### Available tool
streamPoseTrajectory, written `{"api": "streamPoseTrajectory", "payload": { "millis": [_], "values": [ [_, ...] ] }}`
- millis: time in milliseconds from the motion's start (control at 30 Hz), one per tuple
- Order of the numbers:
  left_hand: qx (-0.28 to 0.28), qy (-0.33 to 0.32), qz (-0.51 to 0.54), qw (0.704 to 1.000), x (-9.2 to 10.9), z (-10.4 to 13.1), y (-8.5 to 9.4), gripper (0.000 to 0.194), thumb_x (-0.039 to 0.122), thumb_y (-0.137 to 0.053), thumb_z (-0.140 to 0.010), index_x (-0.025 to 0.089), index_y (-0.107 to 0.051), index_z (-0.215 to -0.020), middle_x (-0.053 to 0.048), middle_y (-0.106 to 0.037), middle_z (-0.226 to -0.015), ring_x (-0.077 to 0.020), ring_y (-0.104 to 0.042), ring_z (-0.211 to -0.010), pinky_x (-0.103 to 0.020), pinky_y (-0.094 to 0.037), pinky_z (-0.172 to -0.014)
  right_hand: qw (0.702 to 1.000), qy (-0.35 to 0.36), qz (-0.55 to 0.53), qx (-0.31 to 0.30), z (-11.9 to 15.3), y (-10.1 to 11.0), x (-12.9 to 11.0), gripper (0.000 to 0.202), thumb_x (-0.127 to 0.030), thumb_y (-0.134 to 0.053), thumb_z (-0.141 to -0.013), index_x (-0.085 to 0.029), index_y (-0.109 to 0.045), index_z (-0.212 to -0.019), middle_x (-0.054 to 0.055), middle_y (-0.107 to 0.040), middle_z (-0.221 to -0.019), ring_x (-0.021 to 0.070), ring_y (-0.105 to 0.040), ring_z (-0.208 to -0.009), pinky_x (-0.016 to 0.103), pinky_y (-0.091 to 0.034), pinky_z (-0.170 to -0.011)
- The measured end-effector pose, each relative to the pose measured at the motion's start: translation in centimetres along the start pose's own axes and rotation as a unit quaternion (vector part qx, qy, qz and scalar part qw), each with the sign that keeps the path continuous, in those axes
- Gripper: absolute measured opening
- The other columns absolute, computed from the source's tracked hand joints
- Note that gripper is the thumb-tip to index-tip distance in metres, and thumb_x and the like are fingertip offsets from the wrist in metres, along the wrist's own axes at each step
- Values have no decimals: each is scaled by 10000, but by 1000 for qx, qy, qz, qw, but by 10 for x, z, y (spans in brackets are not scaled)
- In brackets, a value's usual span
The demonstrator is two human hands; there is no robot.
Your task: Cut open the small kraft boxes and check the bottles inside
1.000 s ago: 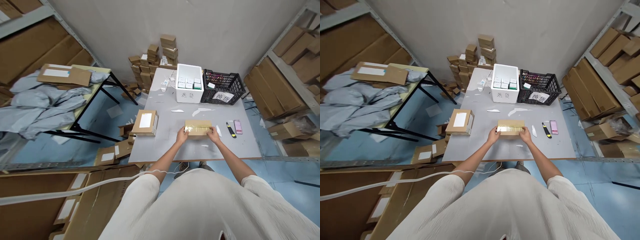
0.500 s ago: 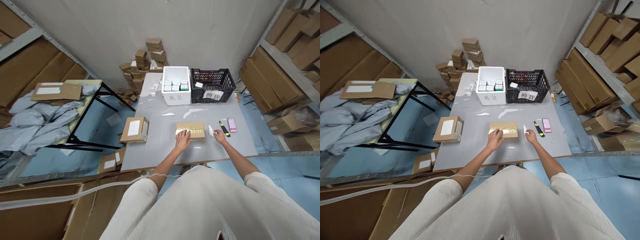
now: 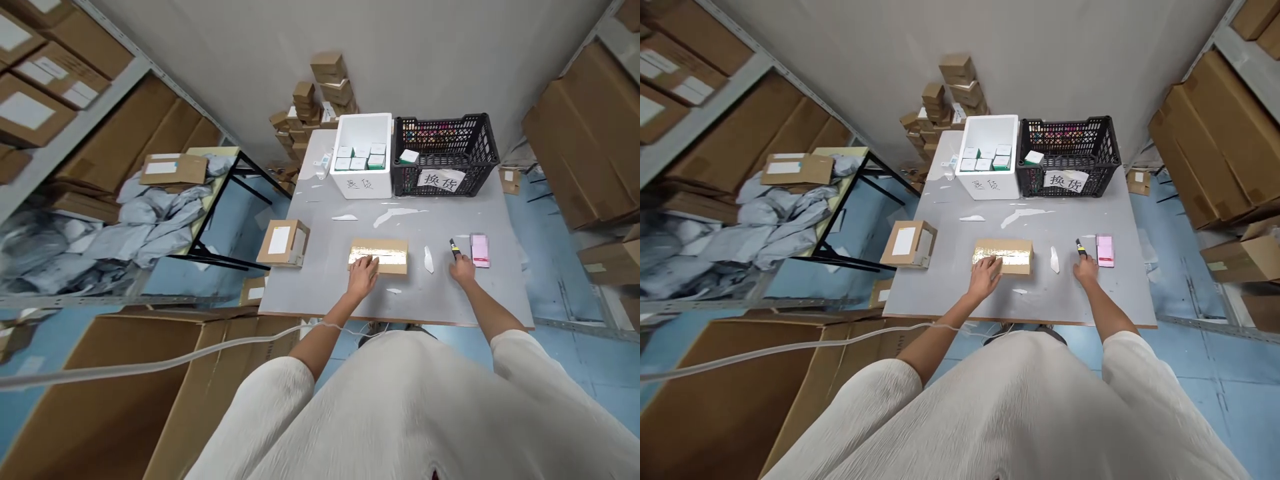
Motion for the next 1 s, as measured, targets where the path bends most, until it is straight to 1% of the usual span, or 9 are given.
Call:
{"api": "streamPoseTrajectory", "payload": {
  "millis": [133, 233, 333, 433, 567, 667, 800, 867, 1000],
  "values": [
    [-22, 2, -53, 998, 2, -2, -4, 543, 292, -633, -996, 308, -628, -1539, -159, -607, -1538, -399, -527, -1420, -572, -471, -1157, 997, 14, 73, -14, -14, -7, 9, 419, -305, -644, -979, -127, -616, -1357, 294, -677, -1291, 411, -621, -1304, 549, -445, -1101],
    [-38, 1, -88, 995, 2, -3, -6, 553, 307, -593, -1031, 306, -585, -1585, -148, -588, -1572, -384, -507, -1446, -559, -471, -1165, 990, -9, 134, -34, -18, -13, 15, 419, -243, -619, -991, -106, -569, -1384, 289, -660, -1339, 380, -615, -1328, 497, -436, -1111],
    [-46, -1, -97, 994, 1, -3, -7, 552, 325, -579, -1047, 301, -573, -1598, -141, -582, -1592, -380, -501, -1454, -559, -470, -1164, 987, -38, 149, -54, -18, -20, 20, 425, -220, -601, -996, -100, -545, -1399, 278, -660, -1349, 365, -631, -1319, 462, -459, -1081],
    [-47, -3, -96, 994, -1, -1, -6, 541, 336, -573, -1054, 283, -580, -1592, -134, -582, -1603, -374, -501, -1459, -548, -459, -1177, 991, -74, 96, -54, -14, -23, 23, 468, -256, -663, -950, -125, -539, -1382, 252, -692, -1298, 343, -677, -1224, 424, -502, -1008],
    [-43, -8, -99, 994, -6, 3, -3, 551, 339, -572, -1053, 252, -568, -1597, -142, -578, -1610, -370, -487, -1485, -532, -441, -1199, 991, -114, -56, -32, -3, -21, 15, 477, -364, -714, -895, -205, -550, -1314, 140, -756, -1113, 298, -722, -1039, 379, -554, -898],
    [-39, -26, -98, 994, -10, 9, 1, 584, 318, -586, -1035, 255, -545, -1614, -147, -562, -1626, -374, -473, -1508, -536, -429, -1210, 976, -79, -202, -23, 6, -18, -13, 377, -453, -655, -922, -245, -562, -1221, 62, -752, -951, 259, -733, -917, 333, -579, -806],
    [-35, -61, -81, 994, -18, 21, 9, 644, 270, -612, -988, 229, -526, -1625, -164, -517, -1665, -384, -429, -1557, -547, -413, -1239, 938, -20, -344, -41, 21, -14, -69, 323, -518, -573, -955, -248, -553, -1130, 31, -725, -903, 212, -728, -788, 296, -579, -685],
    [-35, -81, -63, 994, -23, 27, 14, 643, 249, -588, -986, 206, -519, -1624, -178, -502, -1671, -372, -421, -1568, -536, -414, -1249, 935, 21, -351, -39, 31, -8, -102, 343, -548, -557, -964, -245, -563, -1123, 27, -724, -917, 192, -717, -757, 282, -568, -664],
    [-20, -94, -35, 995, -40, 43, 29, 651, 198, -533, -984, 213, -496, -1634, -174, -506, -1661, -340, -421, -1579, -534, -388, -1276, 953, 147, -261, -47, 59, 3, -176, 429, -574, -519, -1007, -230, -618, -1241, 48, -773, -1003, 192, -718, -766, 313, -584, -747]
  ]
}}
Point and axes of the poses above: each hand's wrist, its own z-axis away from the middle knuckle, its own y-axis out of the back of the hand, x = y × z, the point moved 6 cm from there along -z, towards the middle knuckle
